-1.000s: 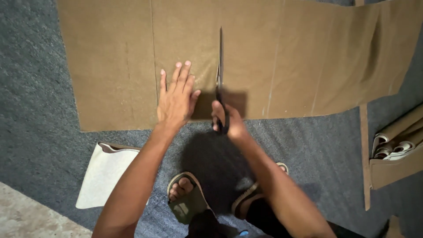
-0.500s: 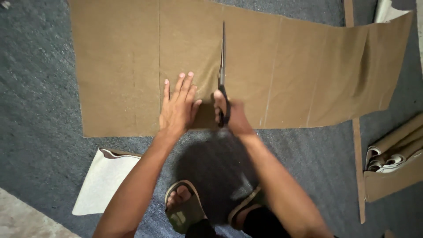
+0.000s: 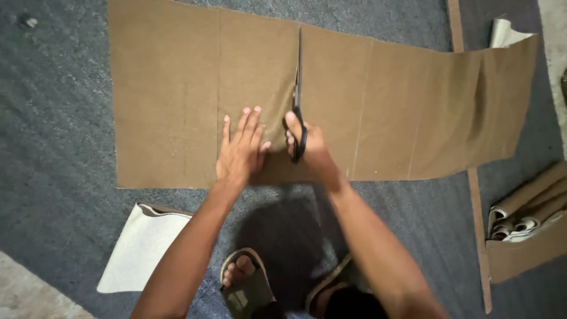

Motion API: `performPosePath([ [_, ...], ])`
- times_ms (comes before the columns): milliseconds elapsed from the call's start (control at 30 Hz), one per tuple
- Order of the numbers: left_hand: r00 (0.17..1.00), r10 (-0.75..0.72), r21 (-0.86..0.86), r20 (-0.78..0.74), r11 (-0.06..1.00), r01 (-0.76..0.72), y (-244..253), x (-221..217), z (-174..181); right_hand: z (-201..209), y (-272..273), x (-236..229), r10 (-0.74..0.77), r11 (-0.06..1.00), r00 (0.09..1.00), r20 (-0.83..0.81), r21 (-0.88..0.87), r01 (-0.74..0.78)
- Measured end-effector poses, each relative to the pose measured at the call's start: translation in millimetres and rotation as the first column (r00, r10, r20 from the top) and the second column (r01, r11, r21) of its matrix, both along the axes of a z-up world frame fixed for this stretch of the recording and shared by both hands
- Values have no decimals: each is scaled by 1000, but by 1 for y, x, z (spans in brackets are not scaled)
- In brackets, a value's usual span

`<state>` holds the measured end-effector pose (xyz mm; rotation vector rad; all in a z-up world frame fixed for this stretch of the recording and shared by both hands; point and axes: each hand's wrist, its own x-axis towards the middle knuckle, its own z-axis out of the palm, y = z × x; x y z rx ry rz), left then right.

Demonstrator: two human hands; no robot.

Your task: Cutting strips of brown and white upholstery material using scissors on a workshop floor.

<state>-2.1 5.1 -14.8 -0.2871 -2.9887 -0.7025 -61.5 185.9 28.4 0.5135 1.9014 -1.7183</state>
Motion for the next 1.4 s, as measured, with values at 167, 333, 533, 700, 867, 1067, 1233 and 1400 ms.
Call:
performPosePath([
  [167, 1000, 12, 17, -28, 1000, -12, 1, 1, 10, -1, -2, -21, -24, 1000, 998, 50, 2, 24],
  [333, 1000, 2, 18, -22, 1000, -1, 0, 0, 18, 20, 2, -4, -45, 999, 999, -5, -4, 45],
  [533, 990, 102, 109, -97, 990, -92, 36, 3, 56, 47, 50, 53, -26, 976, 990, -140, 209, 55],
  [700, 982, 179, 107, -51, 979, -173, 68, -21, 13, 55, 96, 90, 188, 625, 980, -61, 777, -72],
  [867, 986, 166, 2, -7, 986, -166, 64, -28, 22, 41, 124, 106, 332, 346, 936, 120, 908, -239],
  [1067, 989, 133, -46, 71, 990, -130, 67, -26, 24, 80, 86, 103, 385, 271, 907, 173, 918, -290],
  [1233, 994, -1, 9, 111, 1000, 0, 37, 23, 76, 86, 84, 104, 466, 488, 857, -221, 872, -41],
  [1400, 981, -117, -151, 153, 979, 140, 8, 61, 49, 82, 71, 92, 424, 659, 844, -329, 752, -38],
])
